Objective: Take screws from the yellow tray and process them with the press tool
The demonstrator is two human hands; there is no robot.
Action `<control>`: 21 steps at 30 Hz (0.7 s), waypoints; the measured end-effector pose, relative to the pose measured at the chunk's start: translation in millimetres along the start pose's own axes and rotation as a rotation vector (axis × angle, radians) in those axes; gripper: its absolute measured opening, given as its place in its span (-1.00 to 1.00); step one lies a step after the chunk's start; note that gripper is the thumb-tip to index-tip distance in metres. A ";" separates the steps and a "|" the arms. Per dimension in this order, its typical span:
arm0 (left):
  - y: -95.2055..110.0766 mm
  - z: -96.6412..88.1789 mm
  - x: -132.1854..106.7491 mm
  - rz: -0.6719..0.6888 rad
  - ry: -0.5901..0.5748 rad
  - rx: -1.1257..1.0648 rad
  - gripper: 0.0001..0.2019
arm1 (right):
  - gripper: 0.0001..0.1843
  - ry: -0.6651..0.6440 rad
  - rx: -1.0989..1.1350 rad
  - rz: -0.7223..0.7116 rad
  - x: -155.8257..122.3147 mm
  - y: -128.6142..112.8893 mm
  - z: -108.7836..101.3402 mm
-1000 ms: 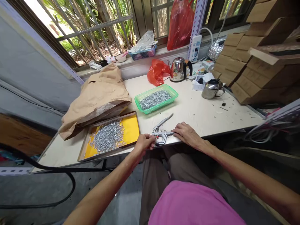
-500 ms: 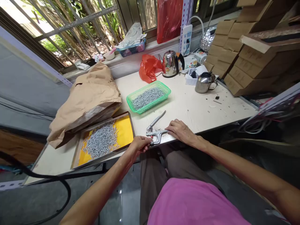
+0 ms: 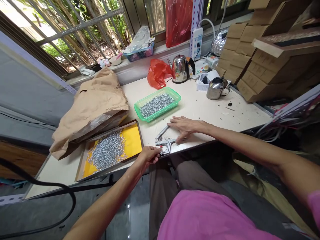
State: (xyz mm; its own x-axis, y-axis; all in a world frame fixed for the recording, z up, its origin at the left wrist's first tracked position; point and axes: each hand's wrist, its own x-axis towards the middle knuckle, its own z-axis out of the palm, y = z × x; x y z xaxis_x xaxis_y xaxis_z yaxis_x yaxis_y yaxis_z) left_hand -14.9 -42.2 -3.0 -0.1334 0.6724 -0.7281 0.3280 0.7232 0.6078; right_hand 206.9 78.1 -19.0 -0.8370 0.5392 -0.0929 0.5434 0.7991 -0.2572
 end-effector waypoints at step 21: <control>28.5 27.7 4.5 0.920 0.300 1.151 -0.50 | -0.36 -0.006 -0.090 0.101 -20.3 -40.1 -4.6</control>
State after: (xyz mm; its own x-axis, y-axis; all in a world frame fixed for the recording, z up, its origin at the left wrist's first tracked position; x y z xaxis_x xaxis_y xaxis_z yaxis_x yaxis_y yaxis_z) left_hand 19.7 -23.0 2.2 0.3872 0.9197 -0.0646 0.9175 -0.3775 0.1257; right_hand 202.4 36.4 -2.4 -0.7778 0.6170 -0.1195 0.6284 0.7614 -0.1592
